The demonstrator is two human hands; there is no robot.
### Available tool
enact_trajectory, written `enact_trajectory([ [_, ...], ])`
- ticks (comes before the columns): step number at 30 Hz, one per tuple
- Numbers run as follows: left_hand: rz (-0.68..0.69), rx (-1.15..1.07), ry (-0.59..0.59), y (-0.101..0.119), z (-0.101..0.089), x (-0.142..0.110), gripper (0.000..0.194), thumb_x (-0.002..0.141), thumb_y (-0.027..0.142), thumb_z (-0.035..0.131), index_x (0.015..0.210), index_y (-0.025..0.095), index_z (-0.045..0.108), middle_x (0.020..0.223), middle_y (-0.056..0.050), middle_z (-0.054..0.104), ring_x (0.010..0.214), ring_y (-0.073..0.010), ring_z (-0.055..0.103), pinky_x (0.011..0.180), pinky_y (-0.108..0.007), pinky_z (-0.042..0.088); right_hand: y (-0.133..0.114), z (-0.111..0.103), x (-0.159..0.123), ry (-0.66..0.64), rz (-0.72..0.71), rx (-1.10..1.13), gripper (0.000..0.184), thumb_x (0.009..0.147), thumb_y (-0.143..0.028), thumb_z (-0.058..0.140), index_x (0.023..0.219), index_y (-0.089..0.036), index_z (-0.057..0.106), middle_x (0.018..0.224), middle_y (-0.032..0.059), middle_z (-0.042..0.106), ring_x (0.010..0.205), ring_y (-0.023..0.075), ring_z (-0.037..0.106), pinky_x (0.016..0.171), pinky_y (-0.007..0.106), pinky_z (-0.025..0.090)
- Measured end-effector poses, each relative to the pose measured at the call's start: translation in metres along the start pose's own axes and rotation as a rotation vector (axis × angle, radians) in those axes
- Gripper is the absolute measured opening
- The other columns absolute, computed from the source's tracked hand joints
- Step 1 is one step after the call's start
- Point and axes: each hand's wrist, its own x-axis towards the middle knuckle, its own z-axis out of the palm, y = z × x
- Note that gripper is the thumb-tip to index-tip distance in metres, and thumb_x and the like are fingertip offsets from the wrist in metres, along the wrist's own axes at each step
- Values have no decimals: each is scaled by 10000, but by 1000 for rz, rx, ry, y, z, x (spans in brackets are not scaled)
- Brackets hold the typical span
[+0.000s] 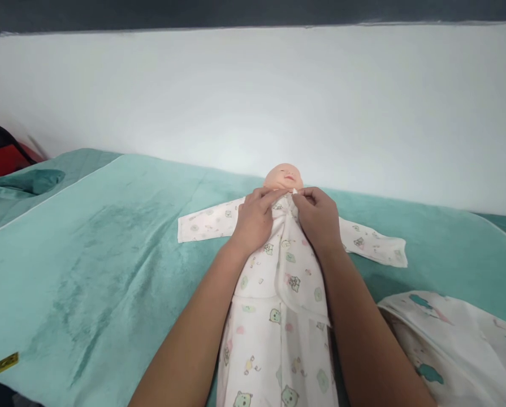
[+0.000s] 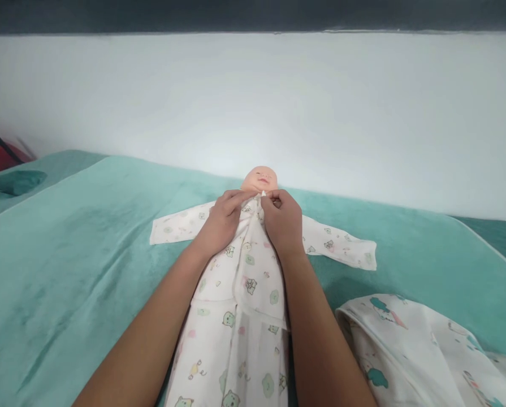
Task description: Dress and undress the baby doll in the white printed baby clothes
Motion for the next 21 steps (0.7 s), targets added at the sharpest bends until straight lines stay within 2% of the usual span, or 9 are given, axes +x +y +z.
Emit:
enact_trajectory([
  [4,16,-103,45,2,-2,-1,386,899,116,369,985,281,707,1249,-15,586,1227,-181,498,1094,-387,355,2,0,-1,50,55,111,77,714,-269,593,725,-193,601,629,-39,554,587,117,469,596,261,379],
  [7,35,-129,-7,8,-7,-3,267,879,153,466,874,270,706,1276,15,598,1264,-182,482,1121,-369,339,3,-1,-3,91,92,232,84,719,-282,597,715,-201,576,582,-54,511,525,102,432,538,250,364],
  [11,41,-123,-96,12,-13,-5,197,890,249,517,908,290,709,1325,33,579,1308,-196,449,1152,-393,303,2,-2,-6,93,99,288,93,717,-287,608,721,-199,579,564,-58,506,497,89,417,504,235,355],
  [21,21,-147,-136,12,-13,-5,141,878,380,578,888,291,688,1381,30,534,1342,-215,413,1152,-413,288,4,-1,-2,48,51,284,119,714,-304,618,723,-192,580,561,-60,494,491,79,410,480,220,331],
])
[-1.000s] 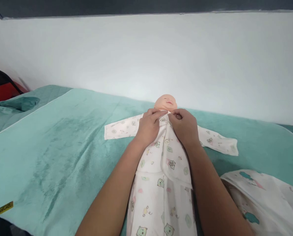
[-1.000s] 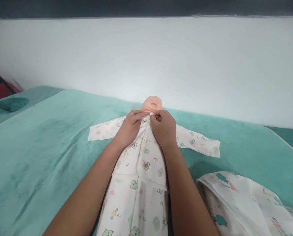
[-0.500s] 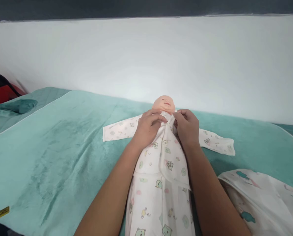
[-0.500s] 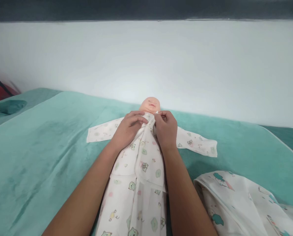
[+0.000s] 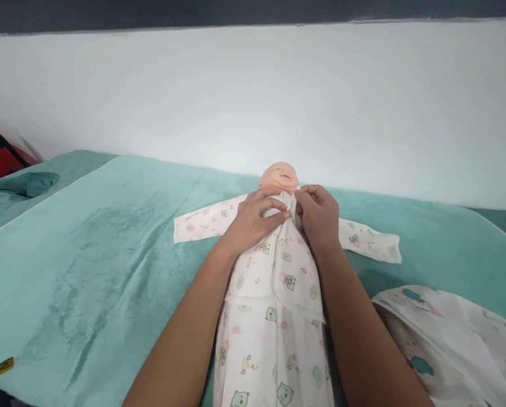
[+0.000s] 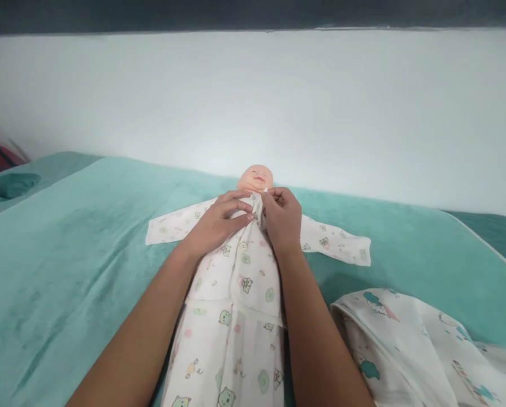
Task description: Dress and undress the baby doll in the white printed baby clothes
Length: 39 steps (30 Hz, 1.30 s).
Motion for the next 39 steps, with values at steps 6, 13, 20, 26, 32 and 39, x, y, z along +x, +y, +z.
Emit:
enact_trajectory([
  [6,-30,80,37,6,6,3,144,842,390,623,787,258,642,1339,20,561,1308,-244,439,1145,-463,257,5,-2,0,-30,-26,60,143,720,-323,633,752,-194,582,565,-62,489,504,81,411,491,220,331],
  [13,2,140,110,8,11,4,136,869,307,572,760,226,561,1203,1,619,1184,-219,527,1063,-443,341,7,-1,1,-14,-39,91,158,720,-334,642,757,-195,577,558,-63,486,498,79,409,487,216,334],
  [20,57,130,94,8,9,2,140,913,277,496,893,261,634,1232,5,612,1198,-198,524,1072,-389,352,6,-1,1,52,16,135,151,708,-327,643,740,-204,560,542,-70,459,470,75,383,450,214,317],
  [26,59,107,80,9,8,2,229,943,310,444,872,247,652,1258,-8,609,1216,-203,519,1073,-383,369,6,-1,1,43,41,117,166,732,-362,619,754,-219,537,543,-73,450,444,79,365,418,220,298],
  [32,28,77,47,6,8,2,154,895,377,549,872,273,660,1320,17,575,1295,-213,464,1103,-389,344,5,-1,1,30,28,155,171,714,-349,645,733,-207,552,542,-73,447,465,72,370,443,213,308],
  [39,-13,57,50,7,8,4,106,859,335,596,811,259,653,1311,11,576,1289,-221,473,1120,-411,329,4,-1,1,1,15,150,179,710,-353,655,737,-206,558,551,-69,444,479,75,369,454,217,309],
])
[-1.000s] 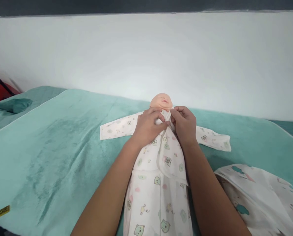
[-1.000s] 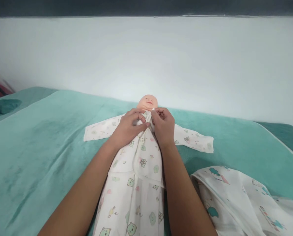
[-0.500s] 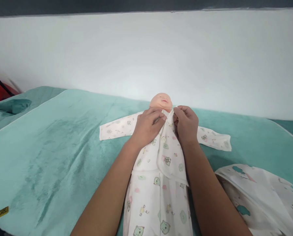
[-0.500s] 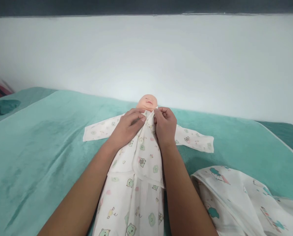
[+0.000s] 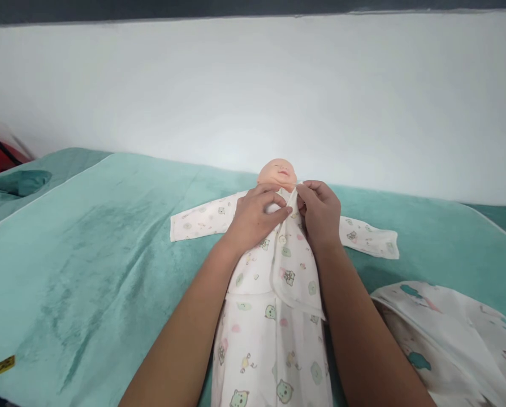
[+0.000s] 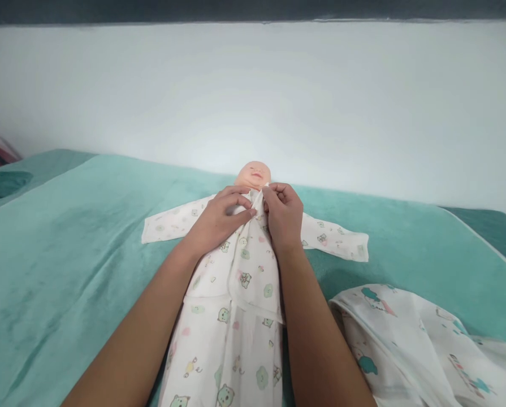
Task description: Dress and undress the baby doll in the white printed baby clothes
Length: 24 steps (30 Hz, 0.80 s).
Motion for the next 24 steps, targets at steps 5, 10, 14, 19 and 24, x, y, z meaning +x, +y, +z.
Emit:
enact_trajectory([
  [5,28,-68,-74,-5,-4,-1,83,840,334,623,880,291,682,1366,30,531,1316,-217,449,1137,-401,318,4,-1,2,-23,-23,-3,179,723,-364,641,759,-214,551,556,-72,434,477,78,377,456,217,314],
  [10,-20,-149,-64,-5,-6,-2,40,820,306,650,834,279,676,1359,39,538,1316,-211,453,1142,-397,317,6,-1,3,-41,-25,23,178,711,-351,663,756,-206,569,545,-68,449,485,77,383,467,216,313],
  [14,-29,-201,-86,-7,-7,-1,64,820,306,646,860,277,687,1385,24,522,1332,-219,440,1124,-397,345,4,-1,2,-47,-10,47,170,719,-342,659,747,-207,561,543,-72,441,475,72,366,457,214,298],
  [19,15,-293,-138,-13,-9,0,129,869,280,575,927,275,691,1406,10,506,1338,-189,440,1097,-352,376,2,0,1,-42,2,95,165,719,-326,663,718,-200,557,530,-73,435,471,67,358,448,209,285],
  [24,6,-228,-102,-9,-7,-1,83,848,304,607,882,262,670,1389,12,525,1329,-204,449,1118,-381,345,4,-1,2,-43,13,109,167,702,-321,688,719,-194,580,531,-71,455,475,62,369,453,200,293],
])
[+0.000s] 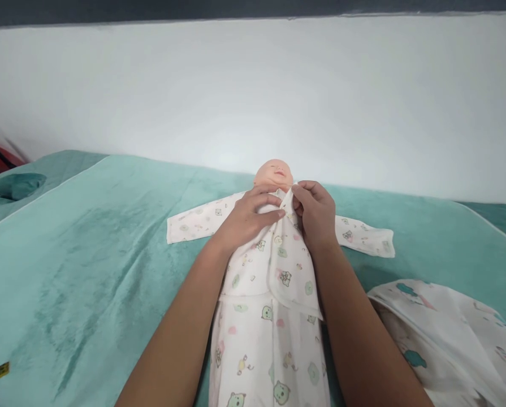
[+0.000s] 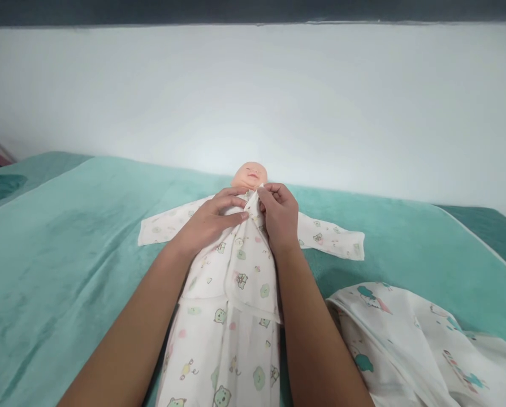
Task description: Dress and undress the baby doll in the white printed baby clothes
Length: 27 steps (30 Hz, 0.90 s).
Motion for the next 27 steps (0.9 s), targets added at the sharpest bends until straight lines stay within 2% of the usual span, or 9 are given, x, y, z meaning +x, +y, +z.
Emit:
enact_trajectory([
  [5,-17,124,81,4,6,0,90,845,337,605,817,251,616,1363,26,547,1329,-215,443,1136,-402,304,0,0,1,-4,-4,33,158,701,-300,698,709,-191,583,517,-71,461,466,57,375,445,194,292],
  [11,36,198,135,5,11,2,71,852,250,569,784,234,583,1240,8,608,1220,-190,527,1069,-369,368,-2,1,-1,2,13,75,148,714,-281,694,693,-192,578,505,-70,455,455,55,367,424,189,273],
  [16,62,238,142,6,13,2,56,863,226,547,822,236,584,1175,1,623,1151,-181,551,1010,-349,408,-2,0,-1,7,7,110,156,715,-282,694,690,-187,574,505,-70,449,457,52,362,423,184,267],
  [21,119,376,177,6,16,1,109,867,194,525,927,254,593,1126,0,634,1093,-185,565,929,-340,436,-1,0,0,-10,-27,118,156,723,-290,684,696,-191,566,508,-72,452,452,53,360,420,189,266],
  [25,173,512,211,6,18,0,129,883,193,497,932,241,606,1169,-17,623,1035,-187,583,879,-343,445,0,-1,0,-13,-34,155,164,719,-297,696,711,-193,569,508,-75,455,452,54,358,424,187,277],
  [27,176,502,212,6,18,0,138,894,205,487,930,241,615,1178,-18,621,1043,-188,585,886,-345,450,0,-1,0,-4,-15,171,176,715,-306,704,709,-195,568,504,-75,449,452,57,357,420,187,277],
])
